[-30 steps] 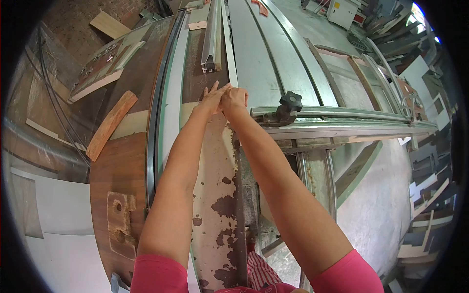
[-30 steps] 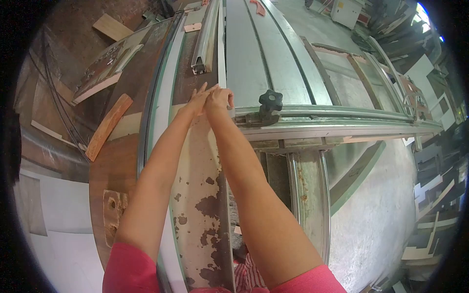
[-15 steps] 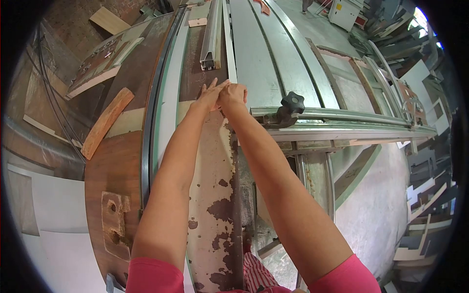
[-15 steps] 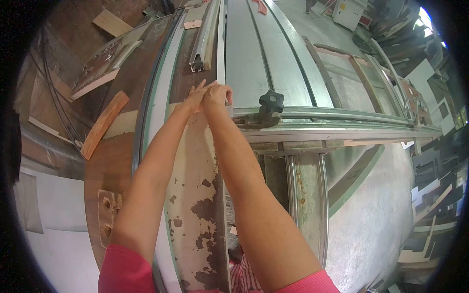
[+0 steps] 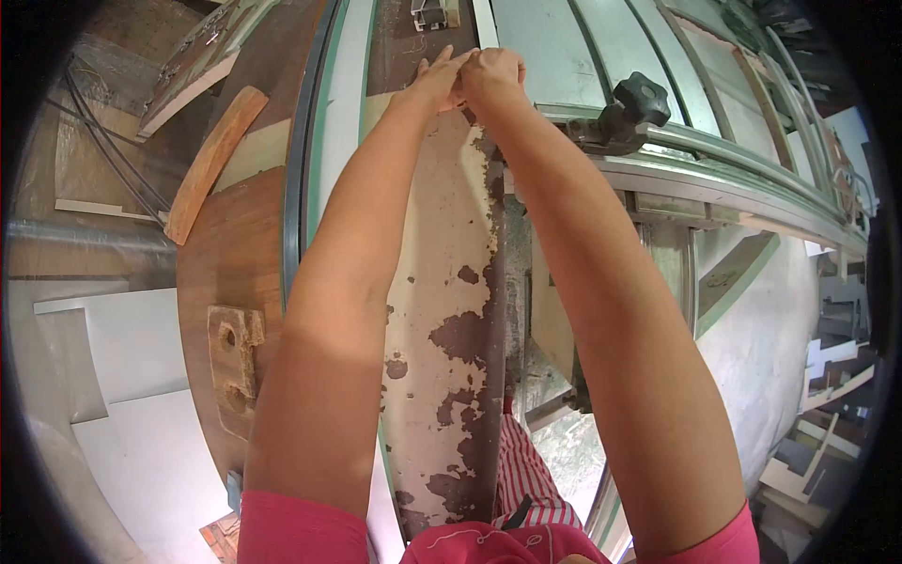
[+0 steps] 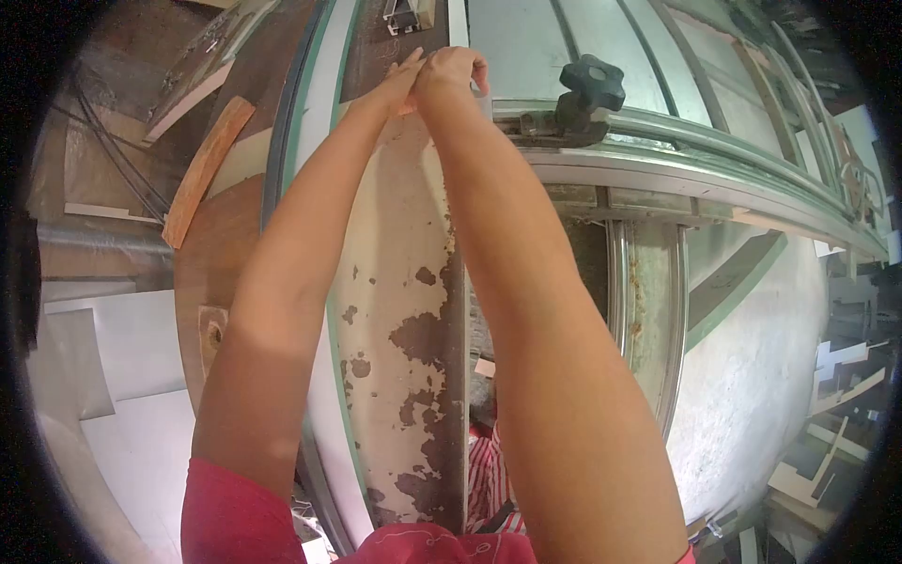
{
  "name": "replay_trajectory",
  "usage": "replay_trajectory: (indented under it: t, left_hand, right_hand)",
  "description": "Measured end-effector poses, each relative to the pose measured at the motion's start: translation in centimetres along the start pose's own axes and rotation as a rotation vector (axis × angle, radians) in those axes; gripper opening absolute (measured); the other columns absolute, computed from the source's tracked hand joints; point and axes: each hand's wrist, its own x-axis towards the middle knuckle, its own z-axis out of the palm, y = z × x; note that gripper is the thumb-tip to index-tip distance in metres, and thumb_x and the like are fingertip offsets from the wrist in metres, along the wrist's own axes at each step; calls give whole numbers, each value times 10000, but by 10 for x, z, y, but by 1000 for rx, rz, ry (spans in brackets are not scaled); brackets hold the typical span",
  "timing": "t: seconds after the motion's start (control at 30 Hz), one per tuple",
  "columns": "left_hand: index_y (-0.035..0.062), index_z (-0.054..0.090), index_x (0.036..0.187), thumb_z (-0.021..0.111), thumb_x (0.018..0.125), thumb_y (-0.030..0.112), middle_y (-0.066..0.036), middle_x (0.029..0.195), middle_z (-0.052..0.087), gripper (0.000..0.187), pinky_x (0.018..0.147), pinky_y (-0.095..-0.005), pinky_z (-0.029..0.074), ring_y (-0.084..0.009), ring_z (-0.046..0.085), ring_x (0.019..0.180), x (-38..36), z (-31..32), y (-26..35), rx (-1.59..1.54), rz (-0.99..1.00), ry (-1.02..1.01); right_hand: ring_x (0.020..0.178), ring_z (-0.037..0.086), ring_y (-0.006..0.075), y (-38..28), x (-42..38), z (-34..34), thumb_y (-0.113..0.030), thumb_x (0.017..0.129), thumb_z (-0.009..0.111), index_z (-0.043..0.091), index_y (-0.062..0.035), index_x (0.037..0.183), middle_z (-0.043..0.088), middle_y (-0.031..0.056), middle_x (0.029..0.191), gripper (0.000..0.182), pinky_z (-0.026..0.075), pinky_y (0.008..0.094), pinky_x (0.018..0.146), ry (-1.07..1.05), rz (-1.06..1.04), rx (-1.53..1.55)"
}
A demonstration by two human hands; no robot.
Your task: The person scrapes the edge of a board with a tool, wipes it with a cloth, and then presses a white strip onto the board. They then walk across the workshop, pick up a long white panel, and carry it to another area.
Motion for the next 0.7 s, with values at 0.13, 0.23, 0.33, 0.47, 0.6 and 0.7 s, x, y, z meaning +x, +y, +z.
replay_trajectory:
  t: [0.13, 0.23, 0.33, 0.47, 0.6, 0.7]
  left_hand:
    - [320, 285, 1326, 455, 832, 217, -19, 1437, 125, 532, 1076, -409, 129, -334, 106, 1307, 45, 1, -37, 407, 252, -39]
    - [313, 279, 1328, 464, 824, 152, -14, 1431, 150, 561, 1083, -422, 70, -305, 116, 1310, 45, 0, -37, 140, 219, -85]
    - [282, 282, 1330, 387, 853, 166, -18, 1421, 187, 502, 1084, -421, 40, -243, 134, 1314, 11, -2, -9, -30, 60, -141]
    - [246, 304, 1321, 330, 867, 200, -18, 1406, 231, 457, 1083, -406, 1, -181, 166, 1306, -7, 1, 6, 137, 96, 0]
    - [248, 306, 1318, 322, 871, 235, -15, 1402, 240, 447, 1079, -389, -43, -159, 206, 1289, -11, 0, 15, -55, 10, -27]
    - [255, 310, 1315, 277, 883, 309, 0, 1400, 246, 437, 1073, -400, -47, -157, 227, 1277, -1, 5, 10, -58, -21, 15]
  right_hand:
    - [777, 620, 197, -3, -4, -2, -286, 623, 733, 647, -148, 921, 635, 9, 892, 340, 475, 355, 532, 51, 133, 41]
    - [743, 626, 210, -2, -7, -5, -278, 672, 686, 649, -145, 911, 636, 21, 882, 276, 478, 361, 524, 26, 82, 7]
    - [690, 630, 218, -4, -6, -4, -263, 697, 657, 650, -141, 906, 639, 34, 870, 242, 475, 363, 512, 55, 96, -6]
    - [653, 630, 230, -3, -13, -10, -283, 715, 625, 650, -135, 906, 642, 43, 862, 243, 469, 362, 500, 38, 76, 7]
    - [690, 623, 293, -1, -15, -16, -388, 707, 569, 607, -86, 1000, 608, 93, 945, 423, 442, 379, 519, -52, 21, -2]
    - [696, 625, 294, -3, 6, -4, -355, 698, 592, 609, -87, 993, 608, 89, 948, 399, 440, 381, 520, -19, 78, 13]
